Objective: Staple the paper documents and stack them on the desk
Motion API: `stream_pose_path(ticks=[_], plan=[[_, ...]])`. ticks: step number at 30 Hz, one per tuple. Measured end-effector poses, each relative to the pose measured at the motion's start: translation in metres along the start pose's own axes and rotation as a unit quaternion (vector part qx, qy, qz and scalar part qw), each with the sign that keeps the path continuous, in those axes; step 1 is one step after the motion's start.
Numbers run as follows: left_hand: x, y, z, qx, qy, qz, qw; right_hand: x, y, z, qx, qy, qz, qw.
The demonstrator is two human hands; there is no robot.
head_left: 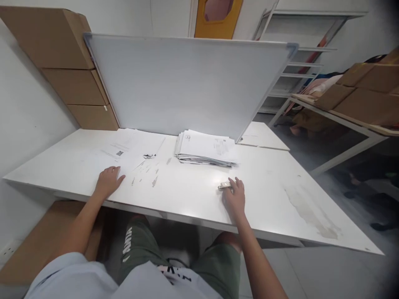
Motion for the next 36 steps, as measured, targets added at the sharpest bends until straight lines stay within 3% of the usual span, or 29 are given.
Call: stream_pose_path(ticks=[6, 9, 12, 15, 18, 20, 21, 24, 26, 28, 30, 34, 36], plan=[[0.000, 0.025, 0.005, -0.045, 0.004, 0.032, 0.998, -0.003, -0.003, -0.003, 0.003, 0.010, -0.009, 1.000], [0.012, 0.049, -0.012, -0.054, 0.008, 0.046, 0.997, -0.003, -0.003, -0.003, 0.003, 0.011, -0.007, 1.000], [0.045, 0.075, -0.053, -0.071, 0.022, 0.016, 0.997, -0.005, -0.009, 0.002, 0.004, 0.011, 0.003, 1.000], [0.095, 0.096, -0.100, -0.144, 0.085, -0.138, 0.976, -0.015, -0.023, 0.000, 0.033, 0.007, 0.043, 0.999], [0.132, 0.092, -0.131, -0.159, 0.186, -0.233, 0.941, -0.034, -0.038, -0.044, 0.172, 0.027, 0.101, 0.979], [0.141, 0.085, -0.138, -0.165, 0.259, -0.199, 0.931, -0.050, -0.038, -0.101, 0.270, 0.085, 0.152, 0.947], [0.142, 0.084, -0.139, -0.180, 0.291, -0.164, 0.925, -0.061, -0.032, -0.133, 0.274, 0.094, 0.156, 0.944], [0.146, 0.092, -0.144, -0.243, 0.356, -0.054, 0.901, -0.080, -0.004, -0.210, 0.205, 0.134, 0.232, 0.941], [0.154, 0.101, -0.153, -0.253, 0.368, -0.001, 0.895, -0.079, 0.012, -0.231, 0.145, 0.228, 0.292, 0.917], [0.167, 0.108, -0.166, -0.239, 0.372, 0.026, 0.897, -0.077, 0.017, -0.224, 0.095, 0.299, 0.370, 0.874], [0.178, 0.111, -0.181, -0.232, 0.385, 0.027, 0.893, -0.077, 0.012, -0.202, 0.067, 0.321, 0.432, 0.840], [0.183, 0.105, -0.202, -0.210, 0.397, 0.016, 0.893, -0.080, -0.006, -0.164, 0.068, 0.327, 0.454, 0.826], [0.182, 0.103, -0.205, -0.195, 0.408, 0.019, 0.892, -0.081, -0.008, -0.155, 0.028, 0.337, 0.454, 0.825]])
Point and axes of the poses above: each hand's wrist, its own z-axis towards the middle knuckle, its own y-axis out of the palm, x = y × z, the point moved 3 cm from there along z, towards the middle knuckle, and after that the axes turned 4 degrees about -x, right-handed, at the moved point
